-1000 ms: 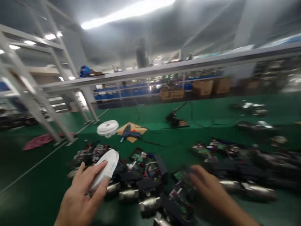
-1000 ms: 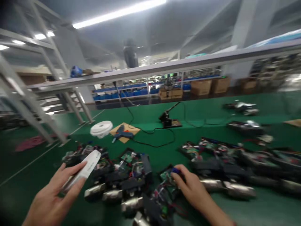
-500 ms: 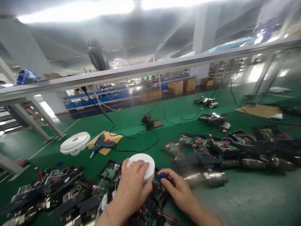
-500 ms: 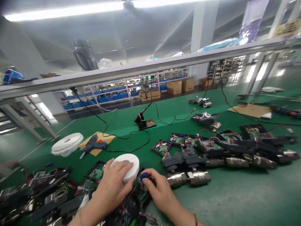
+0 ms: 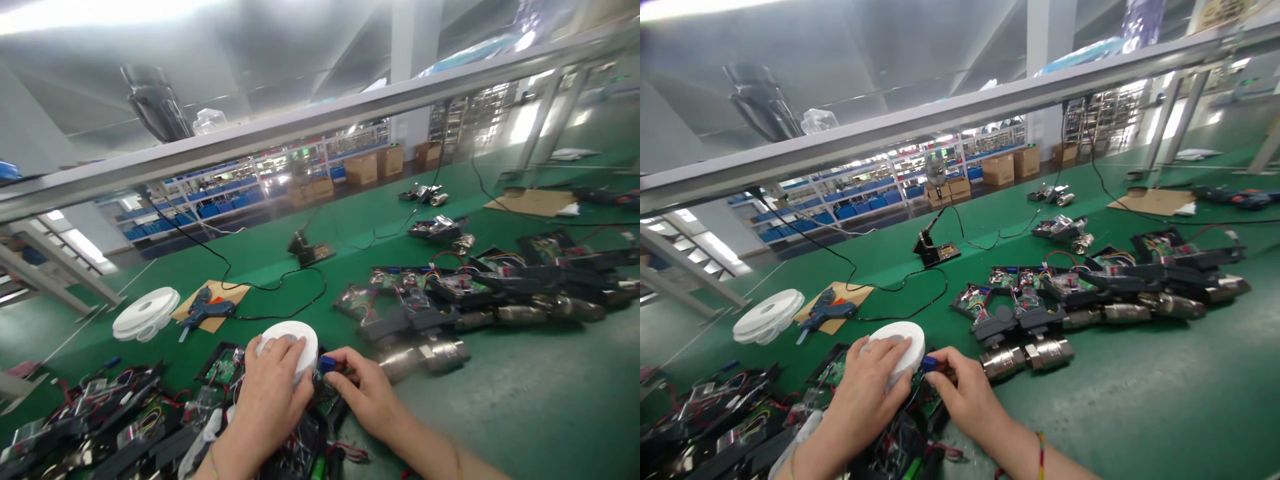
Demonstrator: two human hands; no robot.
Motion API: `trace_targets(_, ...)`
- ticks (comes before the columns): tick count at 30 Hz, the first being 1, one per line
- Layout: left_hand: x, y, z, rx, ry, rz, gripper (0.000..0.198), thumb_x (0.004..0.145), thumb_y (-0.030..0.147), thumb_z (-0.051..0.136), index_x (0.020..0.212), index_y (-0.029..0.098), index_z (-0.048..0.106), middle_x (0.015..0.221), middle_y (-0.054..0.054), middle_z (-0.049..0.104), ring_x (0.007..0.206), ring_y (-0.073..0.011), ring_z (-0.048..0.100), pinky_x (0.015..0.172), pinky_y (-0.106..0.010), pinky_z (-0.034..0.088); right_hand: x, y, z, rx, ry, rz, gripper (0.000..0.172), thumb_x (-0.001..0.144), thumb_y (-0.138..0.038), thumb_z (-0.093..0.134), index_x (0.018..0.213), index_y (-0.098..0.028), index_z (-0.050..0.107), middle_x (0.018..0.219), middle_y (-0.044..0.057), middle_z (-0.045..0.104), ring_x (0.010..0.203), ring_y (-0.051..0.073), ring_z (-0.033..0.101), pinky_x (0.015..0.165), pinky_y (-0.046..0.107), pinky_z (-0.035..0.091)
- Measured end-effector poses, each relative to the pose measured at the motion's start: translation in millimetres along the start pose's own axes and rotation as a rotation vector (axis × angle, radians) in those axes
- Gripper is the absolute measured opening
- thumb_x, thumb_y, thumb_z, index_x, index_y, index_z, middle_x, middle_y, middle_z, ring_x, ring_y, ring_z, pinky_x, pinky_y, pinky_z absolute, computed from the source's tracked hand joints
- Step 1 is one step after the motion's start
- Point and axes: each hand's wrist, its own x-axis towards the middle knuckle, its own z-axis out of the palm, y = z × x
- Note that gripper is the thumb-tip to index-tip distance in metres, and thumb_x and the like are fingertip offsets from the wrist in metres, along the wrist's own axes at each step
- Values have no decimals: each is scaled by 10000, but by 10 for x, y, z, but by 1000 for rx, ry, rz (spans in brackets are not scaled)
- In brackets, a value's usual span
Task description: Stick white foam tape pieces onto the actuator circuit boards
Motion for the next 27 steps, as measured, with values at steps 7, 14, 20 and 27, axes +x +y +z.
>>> trace_targets(7,13,28,-14,19,1,-11,333,906,217,490,1219,221,607,1132,-47,660,1074,-270,598,1063,-612,287,26,13,25,-8,12,-18,188,910,-321,604,1000,-201,717,868,18,718,779,168,656,704,259,493)
trace_targets(14,13,28,-14,20,-1,-3,341,906,219,502,1233,223,596,1136,-48,660,1077,-272,600,1054,-615,296,27,14,38,-25,27,-37,175,903,-293,604,992,-213,732,845,4,719,758,158,652,692,246,490)
trace_targets(20,6,40,6,26,13,1,337,910,218,495,1231,220,600,1128,-48,655,1079,-266,596,1056,-608,306,23,-4,53,-50,49,-46,167,896,-296,611,972,-220,738,847,3,731,760,161,660,691,245,483)
trace_targets(27,-33,129,62,91,39,34,425,889,188,489,1303,211,582,1106,-90,616,1075,-280,577,1040,-579,361,10,3,132,-28,130,-20,180,890,-323,617,944,-199,736,856,30,736,781,183,670,717,261,494)
